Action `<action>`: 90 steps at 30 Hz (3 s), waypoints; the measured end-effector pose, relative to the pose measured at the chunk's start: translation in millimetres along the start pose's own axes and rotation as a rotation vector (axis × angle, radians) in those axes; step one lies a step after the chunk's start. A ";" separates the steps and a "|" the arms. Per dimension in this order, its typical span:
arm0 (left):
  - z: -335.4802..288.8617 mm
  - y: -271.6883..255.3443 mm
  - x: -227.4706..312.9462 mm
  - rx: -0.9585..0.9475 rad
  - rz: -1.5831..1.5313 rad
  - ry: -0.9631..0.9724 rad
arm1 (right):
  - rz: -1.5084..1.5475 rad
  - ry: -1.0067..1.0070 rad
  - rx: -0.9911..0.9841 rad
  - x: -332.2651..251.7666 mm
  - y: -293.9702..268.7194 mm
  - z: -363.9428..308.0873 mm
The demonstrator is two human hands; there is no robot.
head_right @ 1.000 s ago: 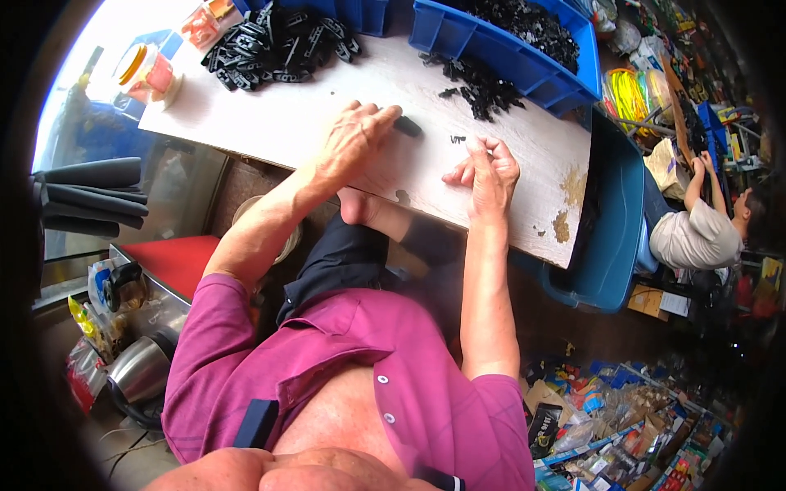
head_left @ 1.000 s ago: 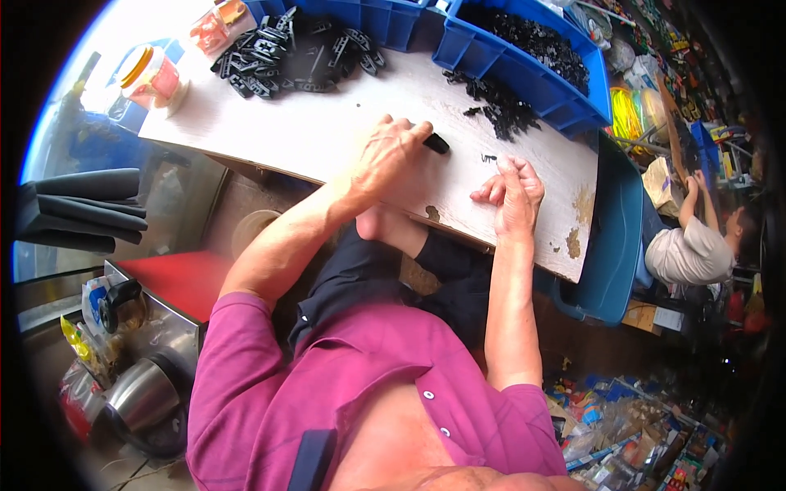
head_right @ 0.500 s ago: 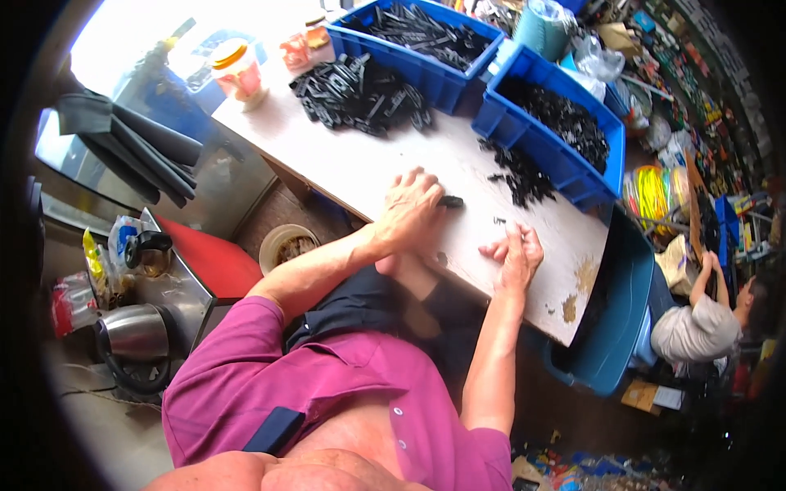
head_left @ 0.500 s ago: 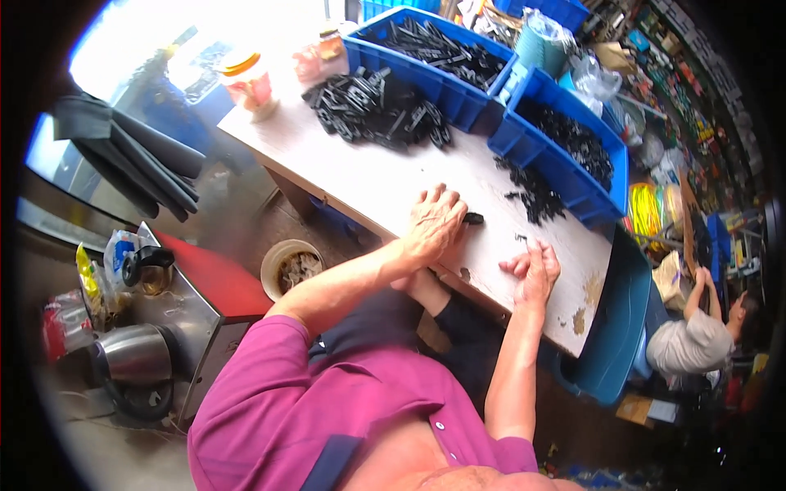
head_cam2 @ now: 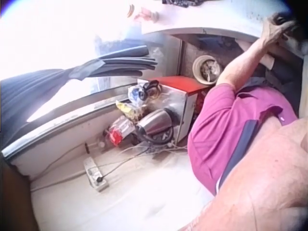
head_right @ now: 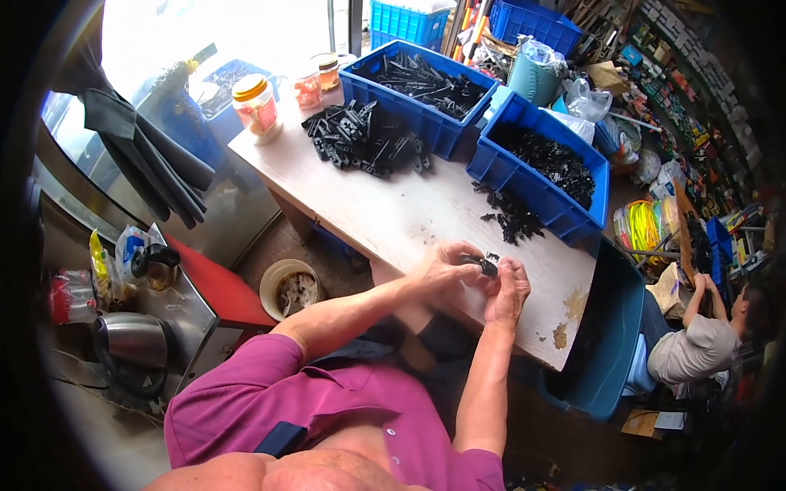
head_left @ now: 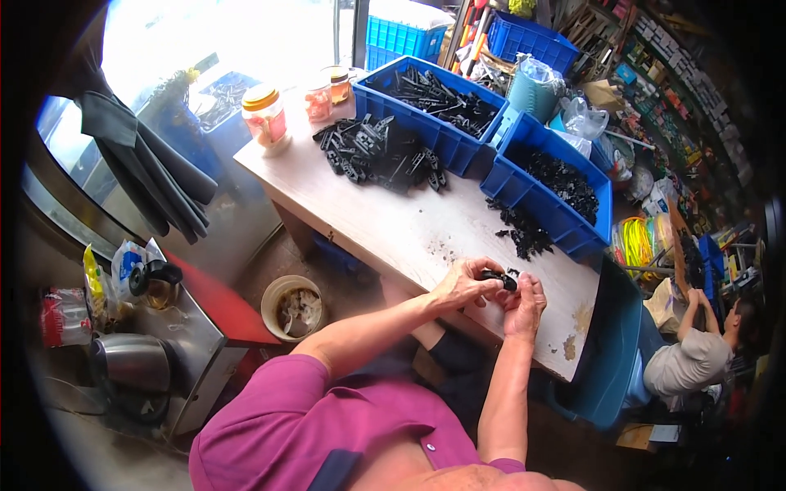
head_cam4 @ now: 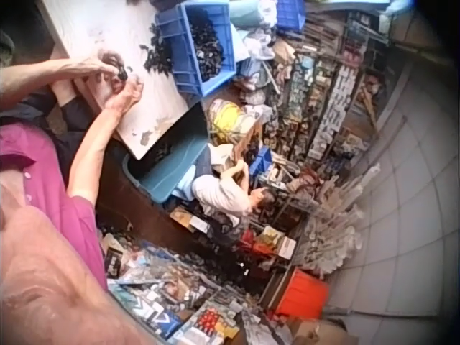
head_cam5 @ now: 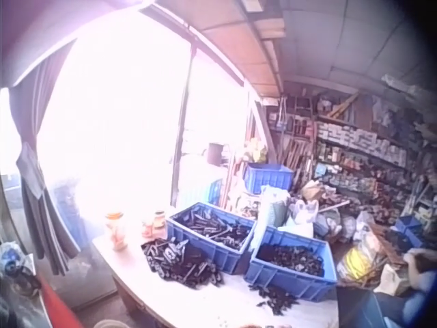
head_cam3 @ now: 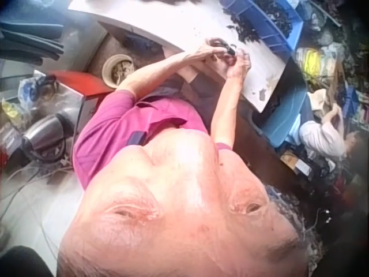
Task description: The person repeatedly assembles plastic components by hand, picking up small plastic parts from the table, fitting them together, and placing the assembled pieces onto the tabletop.
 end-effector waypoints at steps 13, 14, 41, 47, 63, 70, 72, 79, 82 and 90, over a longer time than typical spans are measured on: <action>13.9 -0.1 0.3 -0.043 -0.074 -0.177 | -0.070 0.052 -0.062 2.9 -0.4 0.0; 13.7 -2.9 0.0 -0.044 -0.082 -0.194 | -0.080 0.054 -0.065 1.8 1.1 0.6; 13.4 -2.3 16.7 0.144 -0.110 -0.335 | -0.158 0.076 -0.100 0.9 4.6 5.3; 12.8 -4.4 -0.5 0.172 -0.224 -0.323 | -0.256 0.084 -0.117 -9.5 19.3 -3.2; 18.6 -5.6 -2.0 0.139 -0.258 -0.195 | -0.368 0.037 -0.148 -5.4 21.4 -1.2; 66.0 -26.9 37.8 0.709 1.108 0.506 | -0.149 0.146 0.300 -21.8 -22.5 -6.9; 82.4 -24.9 35.9 0.659 1.230 0.516 | -0.167 0.167 0.527 -35.7 -50.5 -2.2; 86.3 -14.8 31.8 0.517 1.295 0.473 | -0.295 0.031 0.813 -88.7 -95.4 -2.9; 75.4 -17.6 30.2 0.494 1.020 0.437 | -0.313 0.066 0.562 -66.5 -75.6 3.8; 37.5 5.2 3.9 -0.064 -0.149 -0.281 | -0.271 0.159 -0.048 -10.8 -8.0 9.4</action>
Point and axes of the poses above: each hand's wrist, its own z-axis towards the middle knuckle, its own y-axis out of the palm, x = y × z, the point moved 5 cm from there along z, towards the middle knuckle, and after that the axes turned 13 degrees about -y, right-handed, at the moved point
